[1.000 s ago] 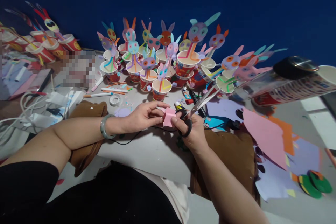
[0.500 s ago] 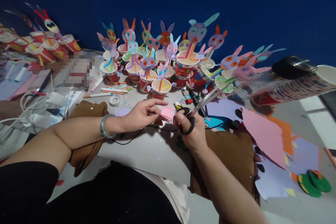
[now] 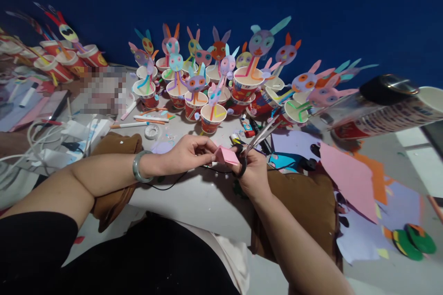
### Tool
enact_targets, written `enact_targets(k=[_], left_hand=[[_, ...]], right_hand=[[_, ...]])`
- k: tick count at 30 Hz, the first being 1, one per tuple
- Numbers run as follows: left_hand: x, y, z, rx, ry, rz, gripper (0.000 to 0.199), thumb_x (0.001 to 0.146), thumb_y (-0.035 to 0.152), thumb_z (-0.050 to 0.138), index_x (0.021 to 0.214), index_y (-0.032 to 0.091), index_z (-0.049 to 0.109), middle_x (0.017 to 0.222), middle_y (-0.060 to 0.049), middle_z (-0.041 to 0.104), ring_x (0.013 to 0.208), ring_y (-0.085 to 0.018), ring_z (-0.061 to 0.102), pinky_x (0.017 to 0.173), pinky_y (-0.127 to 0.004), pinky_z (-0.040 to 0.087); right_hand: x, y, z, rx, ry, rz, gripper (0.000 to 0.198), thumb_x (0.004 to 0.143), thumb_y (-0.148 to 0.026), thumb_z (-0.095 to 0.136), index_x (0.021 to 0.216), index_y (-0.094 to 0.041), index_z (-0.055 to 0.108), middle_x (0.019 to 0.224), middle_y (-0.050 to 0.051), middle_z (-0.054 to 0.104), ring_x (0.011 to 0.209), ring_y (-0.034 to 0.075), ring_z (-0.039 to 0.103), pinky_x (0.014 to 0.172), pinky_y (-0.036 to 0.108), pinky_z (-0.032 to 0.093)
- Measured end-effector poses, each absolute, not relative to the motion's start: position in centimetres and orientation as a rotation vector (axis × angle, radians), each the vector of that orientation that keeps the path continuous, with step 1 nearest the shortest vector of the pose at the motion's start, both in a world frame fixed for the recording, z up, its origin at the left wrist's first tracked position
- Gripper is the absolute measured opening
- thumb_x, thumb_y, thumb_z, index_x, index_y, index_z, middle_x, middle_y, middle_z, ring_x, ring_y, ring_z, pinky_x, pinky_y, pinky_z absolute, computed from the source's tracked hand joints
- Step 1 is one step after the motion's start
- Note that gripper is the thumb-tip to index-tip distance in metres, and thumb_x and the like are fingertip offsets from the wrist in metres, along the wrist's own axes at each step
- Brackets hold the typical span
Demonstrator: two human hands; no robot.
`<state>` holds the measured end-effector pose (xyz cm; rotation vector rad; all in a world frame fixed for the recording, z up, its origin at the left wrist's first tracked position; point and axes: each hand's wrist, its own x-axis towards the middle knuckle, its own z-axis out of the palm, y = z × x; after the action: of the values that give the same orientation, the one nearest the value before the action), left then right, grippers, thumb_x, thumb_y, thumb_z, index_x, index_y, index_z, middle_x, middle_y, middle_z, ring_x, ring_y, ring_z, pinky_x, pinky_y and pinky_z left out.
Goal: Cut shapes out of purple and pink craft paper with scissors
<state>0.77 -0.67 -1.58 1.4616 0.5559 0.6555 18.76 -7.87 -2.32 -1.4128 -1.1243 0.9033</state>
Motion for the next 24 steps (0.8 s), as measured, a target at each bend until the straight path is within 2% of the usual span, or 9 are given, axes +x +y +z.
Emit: enact_targets(k=[7, 10, 14, 19, 24], left_hand=[[0.8, -0.7, -1.6, 1.389, 0.516, 0.651, 0.018, 0.079, 0.021, 0.07, 0.092, 0.01, 0.066, 0.083, -0.006, 0.069, 0.073, -0.01, 0.064, 0.067, -0.02, 0.05], [0.9, -0.8, -1.7, 1.282, 0.492, 0.624, 0.022, 0.079, 0.023, 0.072, 0.095, 0.01, 0.065, 0.085, -0.006, 0.07, 0.076, -0.011, 0.067, 0.07, -0.022, 0.054], [0.9, -0.8, -1.7, 1.242, 0.516, 0.631, 0.015, 0.08, 0.022, 0.071, 0.088, 0.01, 0.065, 0.08, -0.004, 0.069, 0.073, -0.011, 0.067, 0.069, -0.022, 0.055], [0.9, -0.7, -1.6, 1.294, 0.532, 0.6, 0.011, 0.081, 0.018, 0.066, 0.087, 0.01, 0.066, 0.077, -0.005, 0.07, 0.068, -0.011, 0.067, 0.064, -0.021, 0.053], [0.7, -0.6, -1.7, 1.481, 0.551, 0.613, 0.013, 0.081, 0.019, 0.065, 0.088, 0.009, 0.068, 0.075, -0.006, 0.071, 0.066, -0.01, 0.064, 0.061, -0.02, 0.048]], right_hand=[[18.3, -8.0, -1.0, -1.474, -1.219, 0.912, 0.045, 0.074, -0.052, 0.076, 0.053, -0.02, 0.054, 0.049, -0.003, 0.046, 0.048, 0.011, 0.041, 0.046, 0.026, 0.034], [18.2, -8.1, -0.9, -1.465, -1.24, 0.954, 0.043, 0.073, -0.053, 0.077, 0.054, -0.019, 0.057, 0.049, -0.003, 0.048, 0.046, 0.01, 0.04, 0.043, 0.025, 0.032], [18.1, -8.1, -1.4, -1.429, -1.24, 1.022, 0.043, 0.07, -0.051, 0.08, 0.053, -0.019, 0.057, 0.047, -0.003, 0.049, 0.044, 0.009, 0.04, 0.042, 0.024, 0.033], [18.2, -8.1, -2.1, -1.436, -1.262, 0.864, 0.035, 0.068, -0.047, 0.083, 0.061, -0.02, 0.062, 0.056, -0.001, 0.058, 0.053, 0.013, 0.054, 0.051, 0.025, 0.045], [18.4, -8.7, -2.8, -1.398, -1.363, 0.634, 0.023, 0.07, -0.039, 0.083, 0.078, -0.022, 0.07, 0.075, 0.004, 0.071, 0.07, 0.022, 0.068, 0.067, 0.035, 0.056]])
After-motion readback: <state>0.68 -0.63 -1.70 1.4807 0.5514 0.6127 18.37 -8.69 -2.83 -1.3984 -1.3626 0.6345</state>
